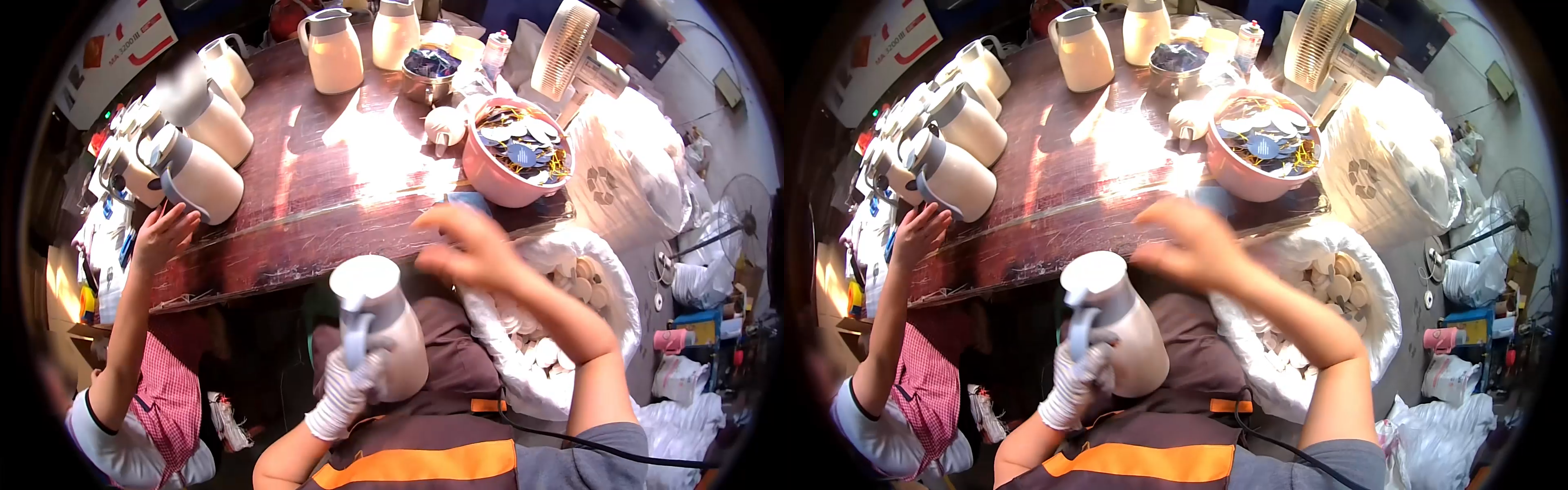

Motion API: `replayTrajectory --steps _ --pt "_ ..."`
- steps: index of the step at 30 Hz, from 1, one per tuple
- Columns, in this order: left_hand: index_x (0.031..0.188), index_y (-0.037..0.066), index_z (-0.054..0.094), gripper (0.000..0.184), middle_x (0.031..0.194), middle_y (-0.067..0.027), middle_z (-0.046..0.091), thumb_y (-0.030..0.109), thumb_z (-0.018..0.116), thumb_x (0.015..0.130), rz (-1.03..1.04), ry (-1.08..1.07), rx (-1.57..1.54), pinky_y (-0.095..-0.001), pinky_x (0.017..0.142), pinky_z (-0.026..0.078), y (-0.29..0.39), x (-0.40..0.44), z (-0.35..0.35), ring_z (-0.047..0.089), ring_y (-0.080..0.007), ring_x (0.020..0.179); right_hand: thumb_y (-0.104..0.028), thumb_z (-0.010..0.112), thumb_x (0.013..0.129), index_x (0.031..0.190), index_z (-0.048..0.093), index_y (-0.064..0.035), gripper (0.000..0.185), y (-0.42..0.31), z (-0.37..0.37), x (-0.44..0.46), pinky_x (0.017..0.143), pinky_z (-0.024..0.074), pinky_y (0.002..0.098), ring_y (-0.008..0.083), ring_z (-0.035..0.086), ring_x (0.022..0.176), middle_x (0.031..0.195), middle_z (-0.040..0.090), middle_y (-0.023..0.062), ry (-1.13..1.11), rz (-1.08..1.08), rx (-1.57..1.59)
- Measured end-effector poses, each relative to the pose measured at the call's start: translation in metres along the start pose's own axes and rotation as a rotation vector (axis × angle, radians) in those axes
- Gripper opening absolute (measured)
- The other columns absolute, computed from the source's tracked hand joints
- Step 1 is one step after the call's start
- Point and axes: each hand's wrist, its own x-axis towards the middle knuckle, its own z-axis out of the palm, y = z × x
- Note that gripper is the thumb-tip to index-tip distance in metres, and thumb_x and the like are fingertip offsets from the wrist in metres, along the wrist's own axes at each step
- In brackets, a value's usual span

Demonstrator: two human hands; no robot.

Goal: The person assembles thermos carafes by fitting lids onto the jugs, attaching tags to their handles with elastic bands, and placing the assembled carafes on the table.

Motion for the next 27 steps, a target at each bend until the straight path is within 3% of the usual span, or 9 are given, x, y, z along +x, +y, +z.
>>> replayTrajectory --steps 1,2,4,8,14,18,22,25,27 --pt "0.106 -0.002 0.059 0.031 0.067 -0.0016 0.057 0.020 0.067 0.086 -0.012 0.003 -0.080 -0.0250 0.041 0.040 0.011 0.004 -0.002 0.049 -0.0091 0.046 -0.023 0.068 0.084 0.105 0.065 -0.0037 0.029 0.022 -0.023 0.005 0.085 0.0480 0.0369 0.0293 0.063 0.095 0.100 0.067 0.0136 0.156 -0.005 -0.112" --pt "0.104 -0.001 0.059 0.029 0.061 -0.0015 0.054 0.020 0.067 0.086 -0.023 0.006 -0.162 -0.0246 0.036 0.036 0.023 0.009 -0.001 0.043 -0.0084 0.039 -0.025 0.068 0.084 0.103 0.067 -0.0039 0.029 0.035 -0.044 0.008 0.083 0.0484 0.0361 0.0286 0.064 0.091 0.098 0.067 0.0135 0.283 0.251 -0.065" --pt "0.102 0.000 0.060 0.026 0.054 0.0001 0.048 0.020 0.067 0.087 0.039 0.058 -0.117 -0.0241 0.038 0.039 0.031 0.024 0.001 0.042 -0.0086 0.040 -0.027 0.066 0.085 0.108 0.066 -0.0056 0.032 0.081 -0.084 0.015 0.087 0.0476 0.0388 0.0294 0.063 0.097 0.104 0.068 0.0128 0.404 0.194 -0.573" --pt "0.101 0.003 0.063 0.022 0.058 0.0012 0.050 0.018 0.068 0.086 -0.078 0.028 -0.155 -0.0232 0.042 0.041 0.030 0.041 -0.005 0.046 -0.0076 0.046 -0.029 0.069 0.080 0.117 0.063 -0.0091 0.043 0.124 -0.102 0.015 0.091 0.0440 0.0418 0.0307 0.059 0.104 0.112 0.065 0.0115 0.309 0.353 -0.921" --pt "0.101 0.003 0.062 0.024 0.058 0.0009 0.049 0.021 0.068 0.087 -0.060 0.017 -0.179 -0.0236 0.042 0.041 0.019 0.051 -0.008 0.046 -0.0079 0.046 -0.022 0.070 0.079 0.103 0.065 -0.0110 0.026 0.128 -0.108 0.017 0.083 0.0469 0.0390 0.0300 0.060 0.093 0.096 0.064 0.0105 0.374 0.286 -0.794" --pt "0.100 0.003 0.062 0.025 0.057 0.0006 0.048 0.024 0.067 0.088 -0.055 -0.009 -0.230 -0.0239 0.043 0.041 0.017 0.052 -0.007 0.047 -0.0088 0.046 -0.019 0.063 0.089 0.109 0.060 -0.0053 0.024 0.113 -0.112 0.018 0.069 0.0506 0.0335 0.0199 0.063 0.078 0.095 0.065 0.0098 0.748 0.228 -0.248" --pt "0.102 0.001 0.061 0.044 0.057 -0.0016 0.050 0.044 0.057 0.093 -0.063 0.028 -0.119 -0.0268 0.048 0.045 0.012 0.056 -0.007 0.050 -0.0124 0.048 -0.014 0.063 0.089 0.118 0.055 -0.0061 0.032 0.063 -0.082 -0.004 0.060 0.0524 0.0240 0.0101 0.062 0.078 0.097 0.061 0.0016 0.539 0.473 0.776" --pt "0.102 -0.002 0.062 0.077 0.063 -0.0075 0.058 0.069 0.032 0.092 -0.038 0.063 -0.362 -0.0324 0.054 0.049 0.000 0.051 -0.012 0.055 -0.0192 0.053 -0.013 0.064 0.089 0.107 0.059 -0.0075 0.019 0.051 -0.014 -0.027 0.055 0.0510 0.0235 0.0070 0.060 0.070 0.084 0.061 -0.0007 0.367 0.622 0.901" --pt "0.100 0.001 0.062 0.058 0.075 -0.0091 0.063 0.056 0.043 0.095 -0.073 0.123 -0.365 -0.0335 0.060 0.051 0.000 0.046 -0.017 0.059 -0.0188 0.062 -0.014 0.065 0.089 0.101 0.059 -0.0087 0.014 0.050 0.034 -0.040 0.057 0.0505 0.0230 0.0060 0.059 0.069 0.081 0.061 -0.0029 0.239 0.675 0.985"
